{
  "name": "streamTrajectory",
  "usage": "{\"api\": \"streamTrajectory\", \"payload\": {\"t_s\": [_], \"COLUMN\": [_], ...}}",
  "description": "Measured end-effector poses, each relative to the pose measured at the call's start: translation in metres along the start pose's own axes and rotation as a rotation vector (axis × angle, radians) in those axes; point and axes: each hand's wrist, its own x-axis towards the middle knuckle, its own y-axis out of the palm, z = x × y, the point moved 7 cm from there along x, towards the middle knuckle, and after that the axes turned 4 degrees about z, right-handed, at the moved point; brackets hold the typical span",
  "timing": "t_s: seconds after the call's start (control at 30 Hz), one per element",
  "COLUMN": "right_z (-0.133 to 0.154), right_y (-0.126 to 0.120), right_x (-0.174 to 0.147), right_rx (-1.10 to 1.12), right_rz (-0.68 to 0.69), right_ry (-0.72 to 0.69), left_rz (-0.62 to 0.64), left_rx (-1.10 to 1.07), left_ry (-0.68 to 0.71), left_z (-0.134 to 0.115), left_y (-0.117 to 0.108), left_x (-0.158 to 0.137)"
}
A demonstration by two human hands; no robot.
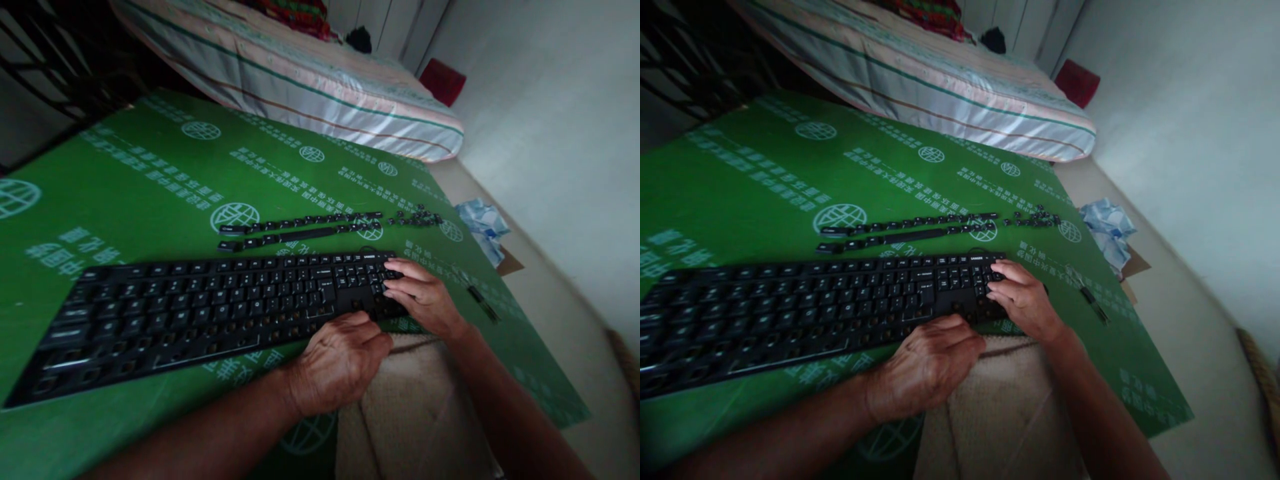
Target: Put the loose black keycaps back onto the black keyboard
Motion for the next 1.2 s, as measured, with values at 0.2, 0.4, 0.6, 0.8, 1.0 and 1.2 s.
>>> {"api": "streamTrajectory", "payload": {"t_s": [0.2, 0.4, 0.6, 0.8, 1.0, 1.2], "right_z": [0.014, 0.027, 0.026, 0.022, 0.022, 0.025], "right_y": [0.003, 0.007, 0.010, 0.004, 0.003, 0.008], "right_x": [-0.010, -0.020, -0.020, -0.023, -0.025, -0.023], "right_rx": [-0.068, -0.259, -0.266, -0.224, -0.224, -0.260], "right_rz": [-0.112, -0.053, -0.026, -0.131, -0.144, -0.094], "right_ry": [-0.060, -0.073, -0.048, -0.015, 0.008, -0.041], "left_rz": [-0.008, -0.023, -0.029, -0.041, -0.040, -0.053], "left_rx": [0.001, 0.019, 0.025, 0.010, 0.002, -0.002], "left_ry": [0.003, 0.014, 0.017, 0.017, 0.024, 0.025], "left_z": [0.000, -0.001, 0.000, -0.001, 0.000, -0.001], "left_y": [0.000, 0.001, 0.001, -0.002, -0.001, -0.002], "left_x": [0.000, 0.000, 0.000, 0.000, 0.000, 0.000]}}
